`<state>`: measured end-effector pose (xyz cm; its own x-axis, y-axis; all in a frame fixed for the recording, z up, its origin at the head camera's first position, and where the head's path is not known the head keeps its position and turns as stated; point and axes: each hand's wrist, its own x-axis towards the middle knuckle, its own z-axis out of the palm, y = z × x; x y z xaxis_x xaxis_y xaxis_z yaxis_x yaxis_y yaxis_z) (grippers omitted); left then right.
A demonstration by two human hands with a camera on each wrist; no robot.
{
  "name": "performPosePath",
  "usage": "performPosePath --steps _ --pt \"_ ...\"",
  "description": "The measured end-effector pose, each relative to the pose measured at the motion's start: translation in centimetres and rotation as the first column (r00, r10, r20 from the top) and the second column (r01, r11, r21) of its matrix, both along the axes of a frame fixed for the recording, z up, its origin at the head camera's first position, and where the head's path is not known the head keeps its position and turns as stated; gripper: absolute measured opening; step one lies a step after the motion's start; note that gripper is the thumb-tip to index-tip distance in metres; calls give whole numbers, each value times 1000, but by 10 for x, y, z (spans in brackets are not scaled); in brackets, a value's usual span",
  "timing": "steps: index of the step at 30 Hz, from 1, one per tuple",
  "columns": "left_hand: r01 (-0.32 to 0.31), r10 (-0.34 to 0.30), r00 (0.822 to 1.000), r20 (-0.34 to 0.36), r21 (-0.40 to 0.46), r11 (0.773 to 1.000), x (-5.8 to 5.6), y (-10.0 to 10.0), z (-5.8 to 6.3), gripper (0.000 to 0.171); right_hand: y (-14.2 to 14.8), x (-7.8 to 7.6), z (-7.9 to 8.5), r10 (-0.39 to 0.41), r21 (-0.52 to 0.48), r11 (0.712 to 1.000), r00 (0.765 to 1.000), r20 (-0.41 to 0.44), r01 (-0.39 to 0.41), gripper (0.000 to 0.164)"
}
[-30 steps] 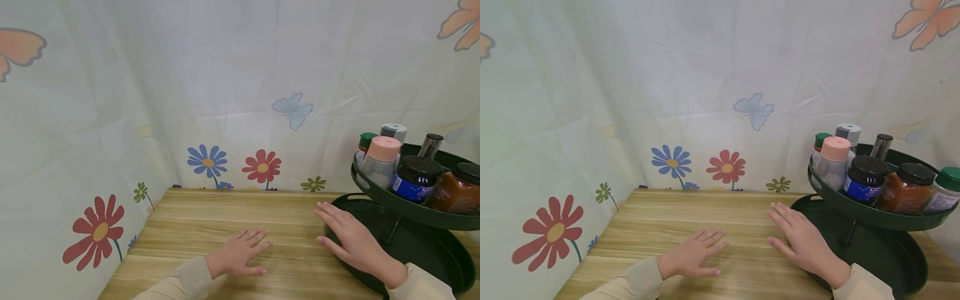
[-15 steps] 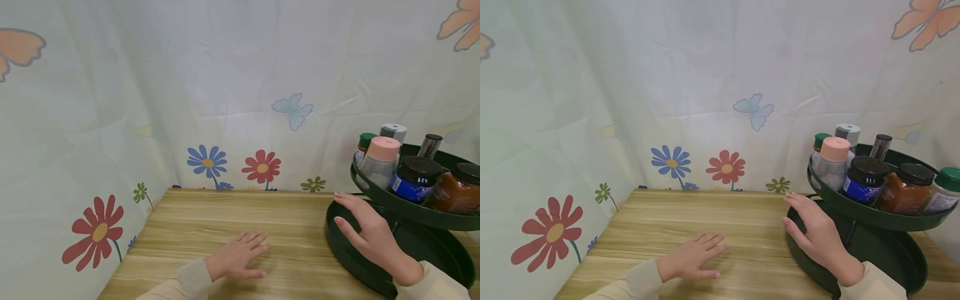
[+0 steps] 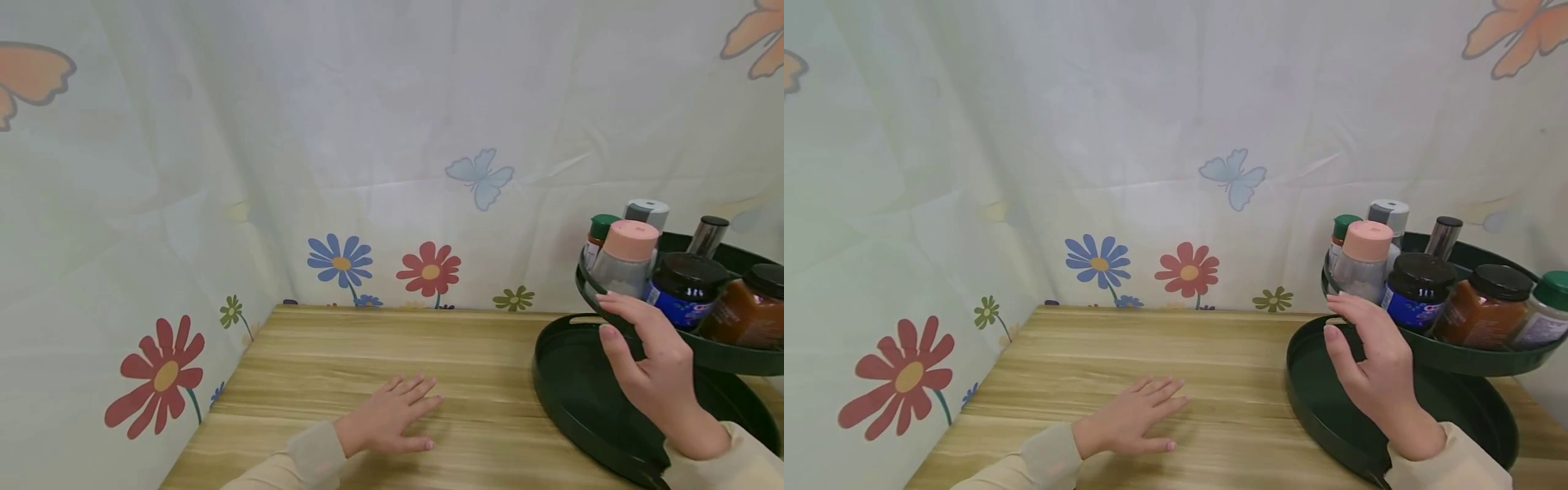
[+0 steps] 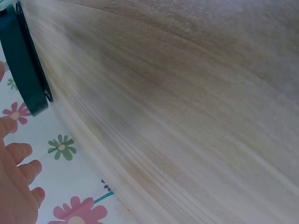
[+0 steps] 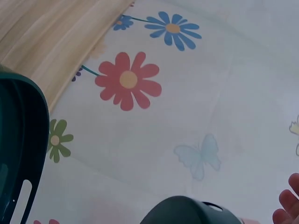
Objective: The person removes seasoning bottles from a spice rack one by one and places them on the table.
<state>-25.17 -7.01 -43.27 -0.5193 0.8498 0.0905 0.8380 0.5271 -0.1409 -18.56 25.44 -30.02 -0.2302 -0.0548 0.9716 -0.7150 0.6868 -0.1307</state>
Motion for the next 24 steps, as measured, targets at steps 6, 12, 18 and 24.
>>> performPosePath --steps 6,12,18,24 --pt "-6 6 1000 6 -15 1000 1 1 1 67 10 5 5 -65 -96 993 997 -32 62 43" --pt "-11 11 1000 13 -18 1000 1 2 -1 67 24 8 6 -186 -149 973 982 -34 179 44" --pt "-13 14 1000 17 -18 1000 3 2 -2 66 37 11 5 -269 -204 943 963 -7 262 40" --pt "-9 9 1000 18 -22 1000 6 3 -1 66 46 16 1 -317 -295 901 947 57 319 30"
